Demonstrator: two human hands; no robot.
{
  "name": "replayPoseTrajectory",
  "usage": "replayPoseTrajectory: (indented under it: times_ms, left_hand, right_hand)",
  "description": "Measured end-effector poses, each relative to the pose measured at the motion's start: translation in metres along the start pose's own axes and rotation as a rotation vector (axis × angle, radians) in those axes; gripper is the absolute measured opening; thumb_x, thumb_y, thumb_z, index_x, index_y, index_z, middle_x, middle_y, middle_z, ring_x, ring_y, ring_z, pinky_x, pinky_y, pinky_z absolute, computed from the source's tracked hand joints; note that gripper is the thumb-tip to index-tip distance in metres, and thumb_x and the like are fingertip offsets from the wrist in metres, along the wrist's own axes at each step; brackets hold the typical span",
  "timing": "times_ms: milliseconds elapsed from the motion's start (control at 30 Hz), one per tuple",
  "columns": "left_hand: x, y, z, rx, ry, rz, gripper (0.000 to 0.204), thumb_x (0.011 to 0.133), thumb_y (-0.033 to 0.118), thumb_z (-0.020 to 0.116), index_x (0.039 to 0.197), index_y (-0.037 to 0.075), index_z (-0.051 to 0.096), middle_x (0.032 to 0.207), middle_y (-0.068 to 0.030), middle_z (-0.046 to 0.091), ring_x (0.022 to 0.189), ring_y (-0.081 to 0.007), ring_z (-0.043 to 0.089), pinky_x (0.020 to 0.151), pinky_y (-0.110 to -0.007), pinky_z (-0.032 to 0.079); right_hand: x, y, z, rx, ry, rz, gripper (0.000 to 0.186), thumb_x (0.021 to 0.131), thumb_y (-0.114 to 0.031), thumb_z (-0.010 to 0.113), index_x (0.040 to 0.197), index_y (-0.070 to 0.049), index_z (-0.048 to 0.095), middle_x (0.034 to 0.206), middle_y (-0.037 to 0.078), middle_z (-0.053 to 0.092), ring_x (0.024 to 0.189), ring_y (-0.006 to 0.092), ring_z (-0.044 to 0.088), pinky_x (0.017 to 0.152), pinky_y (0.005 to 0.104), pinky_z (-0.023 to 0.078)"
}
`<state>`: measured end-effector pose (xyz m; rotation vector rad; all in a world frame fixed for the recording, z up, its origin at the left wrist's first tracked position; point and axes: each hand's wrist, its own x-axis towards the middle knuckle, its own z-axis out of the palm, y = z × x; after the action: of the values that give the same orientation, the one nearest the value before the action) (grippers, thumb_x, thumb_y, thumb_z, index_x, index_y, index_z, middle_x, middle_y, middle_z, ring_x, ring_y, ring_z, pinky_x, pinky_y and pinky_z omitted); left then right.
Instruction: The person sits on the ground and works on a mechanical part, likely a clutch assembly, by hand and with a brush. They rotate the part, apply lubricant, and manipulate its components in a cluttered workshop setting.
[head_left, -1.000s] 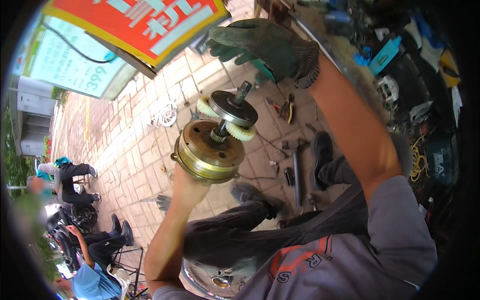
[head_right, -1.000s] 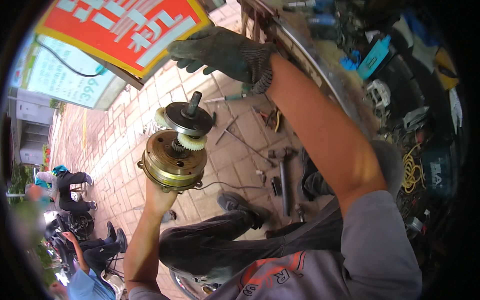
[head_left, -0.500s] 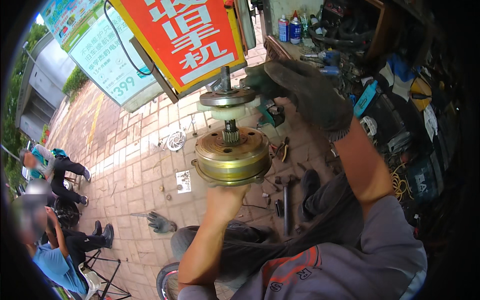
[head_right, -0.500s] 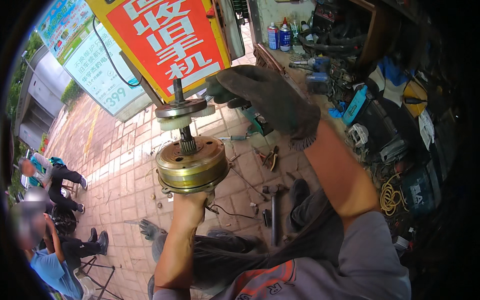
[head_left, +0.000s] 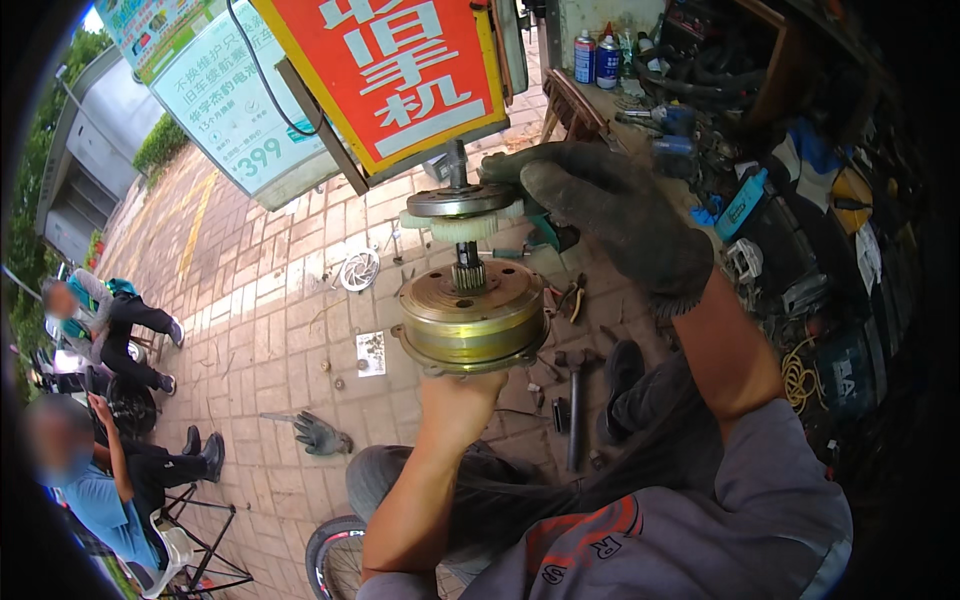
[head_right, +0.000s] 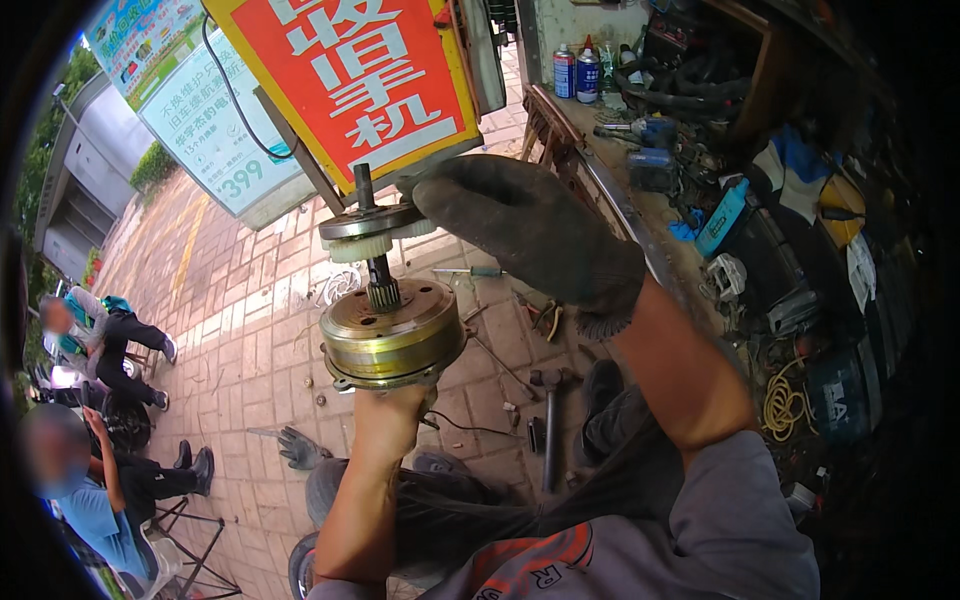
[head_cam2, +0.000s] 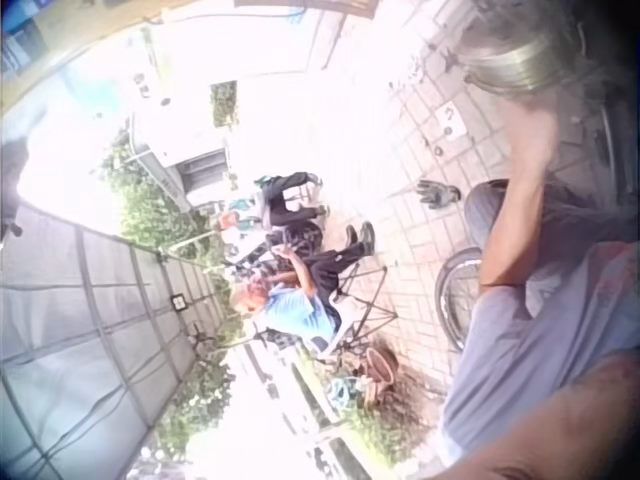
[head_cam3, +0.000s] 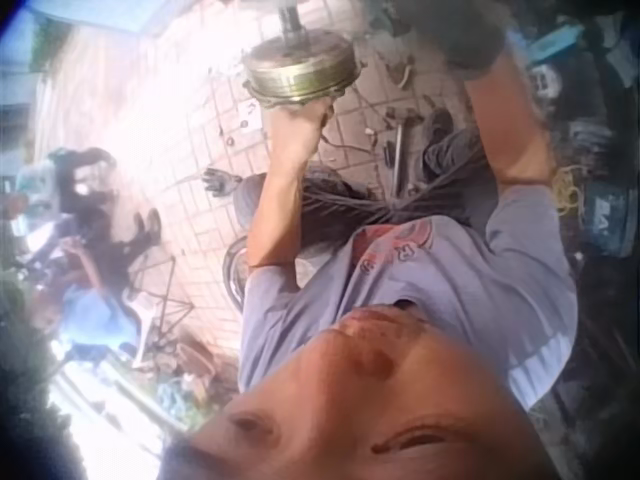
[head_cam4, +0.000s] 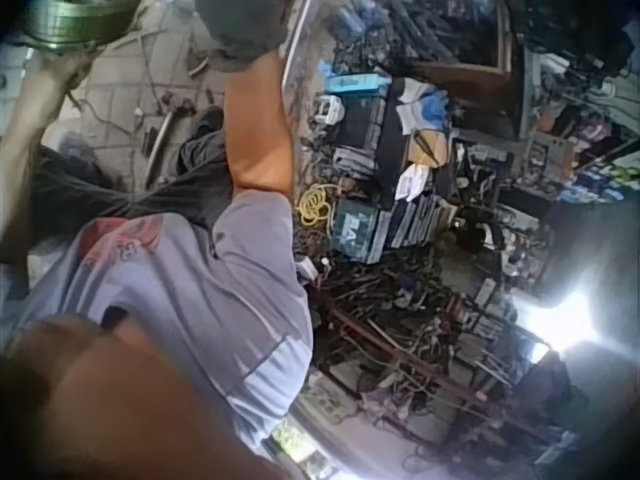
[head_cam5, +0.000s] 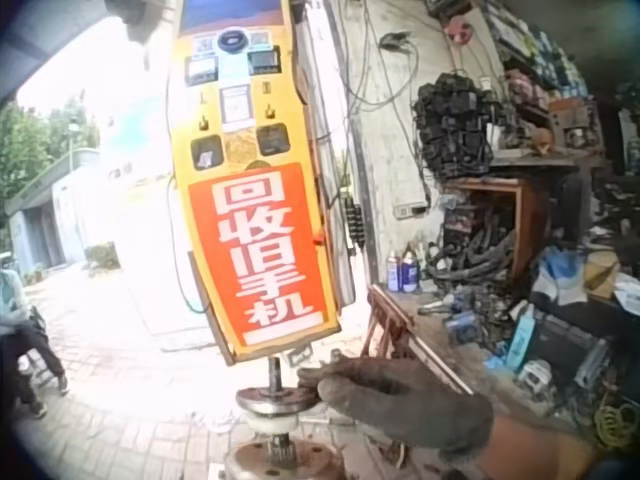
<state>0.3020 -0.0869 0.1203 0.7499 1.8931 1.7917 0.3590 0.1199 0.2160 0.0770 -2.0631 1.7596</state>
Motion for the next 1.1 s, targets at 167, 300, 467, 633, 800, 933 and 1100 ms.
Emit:
replayPoseTrajectory:
  times_ms: [167,300,467,633,800,933,1100]
  left_hand:
    - [-0.003,-0.008,-0.002,0.042,-0.026,-0.045,0.020,0.076,0.003,0.063,0.096,0.002,0.061,0.084,-0.0048,0.062,0.073,-0.0144,0.056,0.065,-0.028,0.043]
    - [-0.003,-0.016,-0.002,-0.021,-0.037,0.032,0.014,0.080,0.003,0.062,0.093,0.003,0.057,0.070,-0.0001,0.053,0.055,-0.0086,0.045,0.048,-0.023,0.033]
    - [-0.002,-0.006,0.002,-0.235,-0.045,-0.085,0.024,0.075,-0.004,0.062,0.098,0.000,0.057,0.070,-0.0035,0.054,0.051,-0.0111,0.045,0.043,-0.024,0.031]
    - [0.001,0.020,0.004,-0.357,-0.143,-0.221,0.028,0.073,-0.006,0.059,0.101,-0.003,0.056,0.070,-0.0058,0.055,0.046,-0.0112,0.042,0.040,-0.024,0.030]
    - [-0.004,0.022,0.002,-0.239,-0.133,-0.226,0.014,0.077,0.003,0.059,0.091,0.001,0.061,0.067,0.0001,0.054,0.052,-0.0065,0.045,0.045,-0.023,0.032]
    - [-0.004,0.030,0.004,-0.265,-0.180,-0.253,0.017,0.077,0.002,0.058,0.094,0.001,0.061,0.067,0.0010,0.053,0.052,-0.0058,0.043,0.045,-0.022,0.031]
    - [-0.003,0.026,0.007,-0.285,-0.138,-0.201,0.020,0.079,0.000,0.061,0.098,-0.001,0.057,0.059,-0.0004,0.047,0.041,-0.0075,0.035,0.037,-0.023,0.025]
  right_hand:
    - [-0.004,-0.005,0.001,-0.014,-0.003,-0.052,0.029,0.094,-0.023,0.057,0.110,0.000,0.062,0.100,0.005,0.063,0.095,0.0099,0.056,0.086,0.0270,0.046]
    - [-0.004,-0.001,0.005,-0.008,0.012,-0.054,0.030,0.094,-0.024,0.057,0.110,0.000,0.062,0.097,0.004,0.063,0.092,0.0092,0.056,0.083,0.0262,0.046]
    - [0.001,0.004,0.007,-0.043,0.042,-0.100,0.033,0.093,-0.028,0.056,0.110,0.000,0.062,0.095,0.003,0.064,0.090,0.0089,0.056,0.081,0.0257,0.046]
    - [0.005,0.001,0.014,0.046,-0.002,-0.042,0.038,0.092,-0.034,0.057,0.110,-0.001,0.063,0.097,0.005,0.064,0.091,0.0108,0.057,0.082,0.0277,0.046]
    - [0.005,-0.001,0.023,-0.003,-0.159,0.054,0.044,0.089,-0.037,0.063,0.112,0.000,0.062,0.099,0.007,0.064,0.093,0.0130,0.058,0.084,0.0286,0.047]
    - [0.003,0.004,0.014,-0.134,-0.256,0.037,0.047,0.089,-0.041,0.061,0.113,-0.001,0.061,0.099,0.007,0.064,0.094,0.0135,0.058,0.082,0.0293,0.048]
    - [0.008,0.017,0.021,0.024,-0.226,0.060,0.046,0.091,-0.036,0.059,0.120,0.000,0.057,0.105,0.011,0.063,0.096,0.0160,0.060,0.084,0.0300,0.048]
